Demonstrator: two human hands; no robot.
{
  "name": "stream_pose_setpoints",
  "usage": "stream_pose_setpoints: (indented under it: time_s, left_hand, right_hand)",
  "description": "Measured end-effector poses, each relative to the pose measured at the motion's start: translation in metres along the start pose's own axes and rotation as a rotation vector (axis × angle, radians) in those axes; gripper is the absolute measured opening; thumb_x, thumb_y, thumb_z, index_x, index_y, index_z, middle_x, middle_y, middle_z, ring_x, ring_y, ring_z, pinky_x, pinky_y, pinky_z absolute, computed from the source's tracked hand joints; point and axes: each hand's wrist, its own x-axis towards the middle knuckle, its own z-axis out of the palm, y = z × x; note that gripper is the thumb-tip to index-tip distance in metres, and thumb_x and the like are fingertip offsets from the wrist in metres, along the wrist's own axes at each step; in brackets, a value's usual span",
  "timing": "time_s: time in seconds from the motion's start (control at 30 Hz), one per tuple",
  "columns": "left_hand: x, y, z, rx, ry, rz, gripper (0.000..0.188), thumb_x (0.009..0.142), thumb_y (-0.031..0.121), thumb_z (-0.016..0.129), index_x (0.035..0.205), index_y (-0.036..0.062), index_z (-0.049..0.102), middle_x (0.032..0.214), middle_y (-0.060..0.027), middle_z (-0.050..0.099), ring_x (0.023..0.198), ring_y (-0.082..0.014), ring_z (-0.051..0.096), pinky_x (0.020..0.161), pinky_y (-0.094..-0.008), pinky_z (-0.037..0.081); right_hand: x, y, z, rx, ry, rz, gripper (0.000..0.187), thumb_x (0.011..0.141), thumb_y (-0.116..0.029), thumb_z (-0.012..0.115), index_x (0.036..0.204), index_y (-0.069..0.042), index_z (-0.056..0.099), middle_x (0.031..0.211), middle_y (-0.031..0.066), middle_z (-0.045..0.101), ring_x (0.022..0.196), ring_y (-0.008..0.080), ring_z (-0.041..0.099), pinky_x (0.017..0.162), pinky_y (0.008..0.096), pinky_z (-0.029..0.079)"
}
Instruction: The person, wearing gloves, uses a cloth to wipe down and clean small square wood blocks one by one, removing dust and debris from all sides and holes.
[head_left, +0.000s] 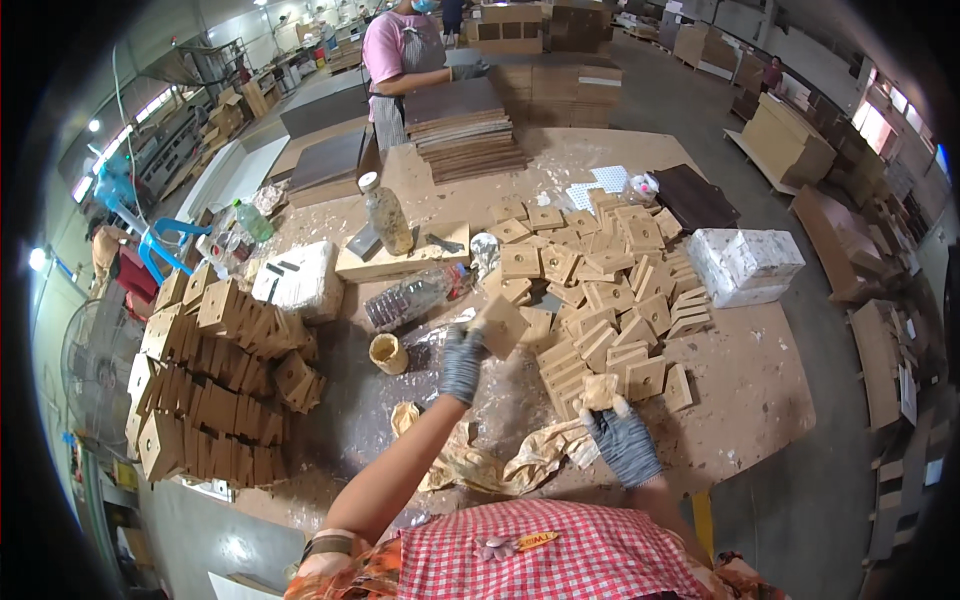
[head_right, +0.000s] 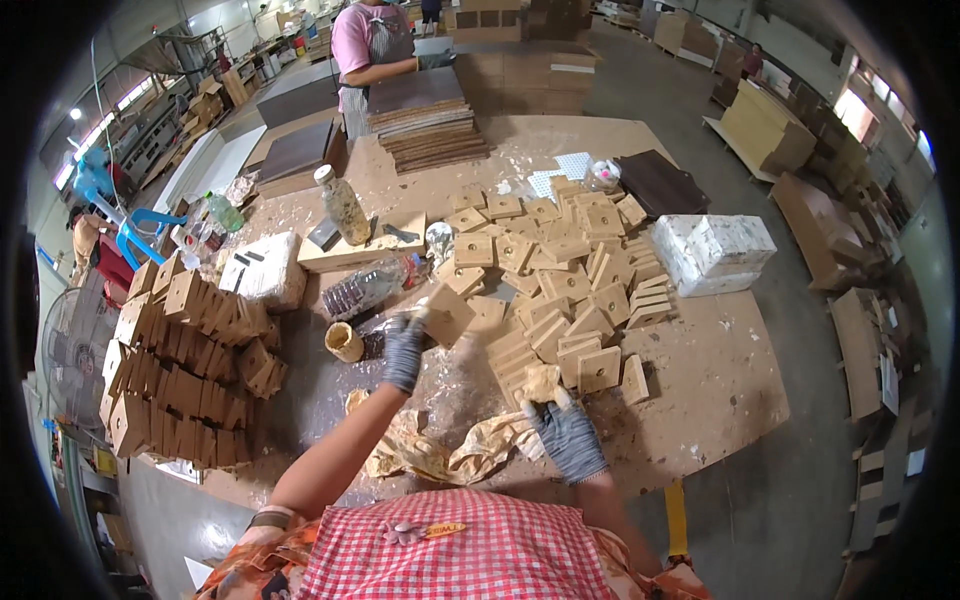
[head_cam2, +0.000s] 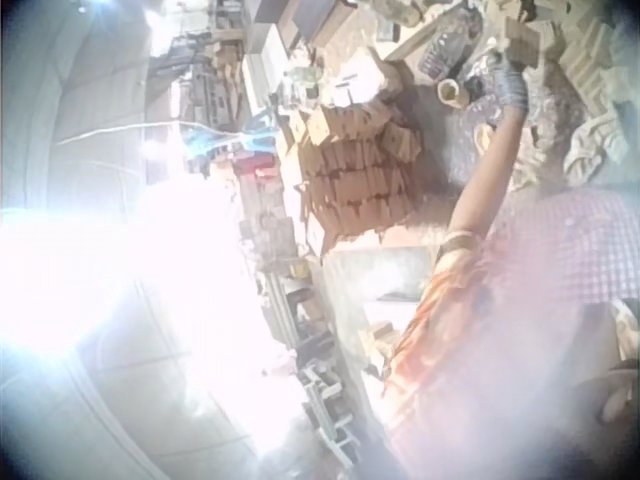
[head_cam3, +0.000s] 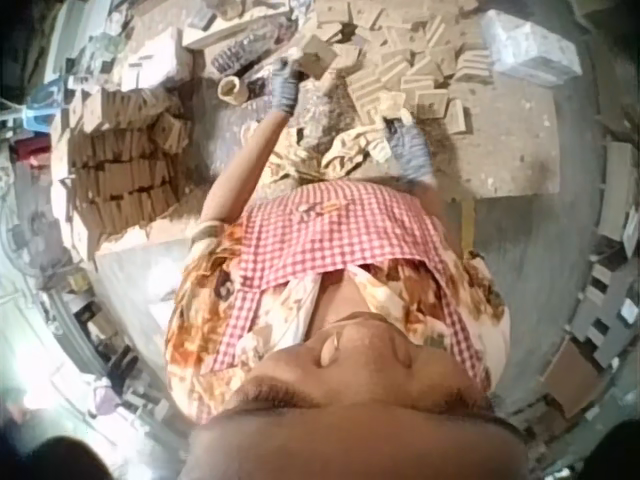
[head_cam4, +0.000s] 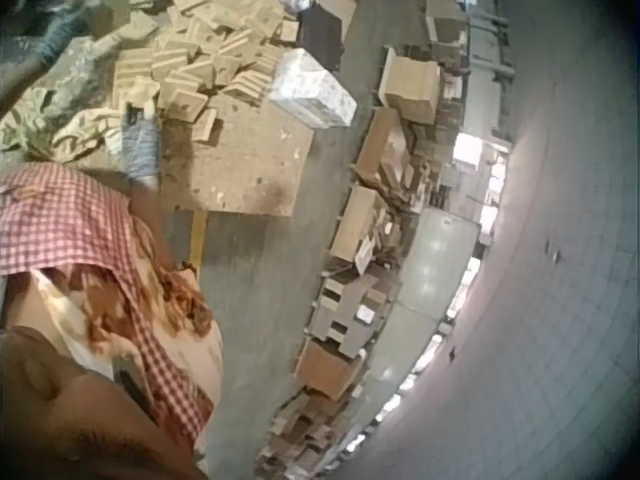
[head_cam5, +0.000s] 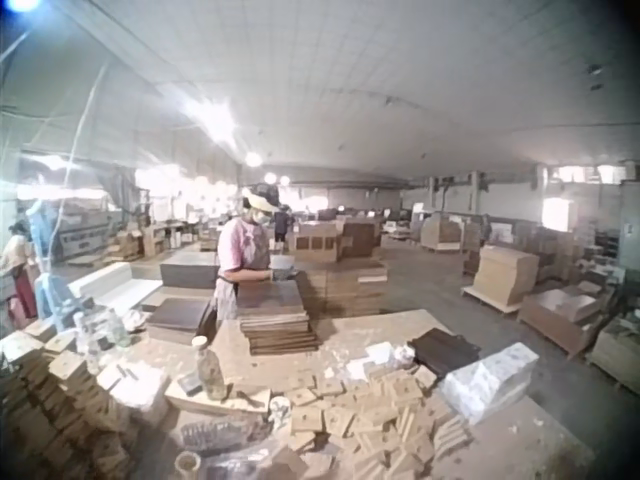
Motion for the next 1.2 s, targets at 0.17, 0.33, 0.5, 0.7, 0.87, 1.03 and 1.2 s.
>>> stream_pose_setpoints:
  time_s: [0.17,0.33,0.5,0.7,0.87,1.03,1.2]
  left_hand:
    - [-0.069,0.051,-0.024,-0.502,-0.214,-0.588,0.037,0.085,0.021,0.064,0.114,0.0006,0.054,0.104,-0.0128,0.063,0.091,-0.0241,0.063,0.075,-0.0349,0.057]
    - [-0.136,0.089,-0.019,-0.515,-0.163,-0.729,0.043,0.081,0.016,0.069,0.117,0.0006,0.051,0.114,-0.0104,0.059,0.105,-0.0226,0.057,0.087,-0.0372,0.05]
    - [-0.156,0.104,-0.007,-0.16,-0.139,-0.39,0.053,0.08,0.02,0.071,0.123,-0.0038,0.051,0.112,-0.0113,0.062,0.1,-0.0197,0.061,0.089,-0.0322,0.048]
    - [-0.161,0.111,-0.008,0.583,-0.108,-0.057,0.048,0.075,0.039,0.073,0.097,-0.0035,0.066,0.073,-0.016,0.067,0.064,-0.0185,0.064,0.061,-0.0333,0.049]
    - [-0.158,0.125,-0.006,0.439,-0.217,-0.141,0.042,0.076,0.028,0.073,0.105,-0.001,0.064,0.081,-0.0102,0.067,0.073,-0.0159,0.063,0.068,-0.0297,0.05]
    - [-0.162,0.103,-0.005,-0.285,-0.284,-0.459,0.049,0.083,0.022,0.068,0.122,-0.0017,0.051,0.112,-0.0112,0.06,0.101,-0.0203,0.059,0.088,-0.0339,0.05]
    - [-0.155,0.098,-0.002,-0.123,-0.182,-0.368,0.042,0.083,0.021,0.069,0.116,-0.0023,0.056,0.096,-0.0084,0.066,0.086,-0.0123,0.062,0.074,-0.0259,0.051]
  right_hand:
    - [0.021,-0.003,-0.019,2.15,0.069,0.42,0.04,0.1,-0.018,0.029,0.137,-0.002,0.034,0.143,0.0075,0.036,0.131,0.0209,0.036,0.107,0.036,0.033]
    - [0.031,-0.027,-0.02,1.963,0.03,0.111,0.041,0.101,-0.022,0.029,0.136,-0.002,0.035,0.144,0.0117,0.034,0.133,0.0226,0.032,0.105,0.0363,0.035]
    - [0.039,-0.027,-0.035,2.361,0.357,0.299,0.041,0.091,-0.013,0.056,0.128,-0.001,0.047,0.129,0.0137,0.051,0.115,0.0207,0.053,0.098,0.0336,0.043]
    - [0.054,0.014,-0.139,2.222,0.51,0.105,0.037,0.086,-0.01,0.062,0.122,-0.005,0.056,0.119,0.0093,0.054,0.109,0.0226,0.054,0.097,0.0323,0.043]
    - [0.06,0.012,-0.153,1.708,0.439,0.051,0.036,0.084,-0.011,0.063,0.12,-0.009,0.059,0.119,0.0107,0.051,0.11,0.0242,0.051,0.094,0.0313,0.042]
    - [0.067,0.008,-0.15,2.236,0.425,0.25,0.034,0.088,-0.008,0.059,0.121,-0.005,0.055,0.122,0.0082,0.051,0.112,0.0183,0.051,0.098,0.0292,0.04]
    - [0.074,0.01,-0.145,2.08,0.447,0.224,0.034,0.087,-0.009,0.061,0.12,-0.007,0.058,0.12,0.0085,0.05,0.112,0.0206,0.051,0.097,0.0302,0.041]
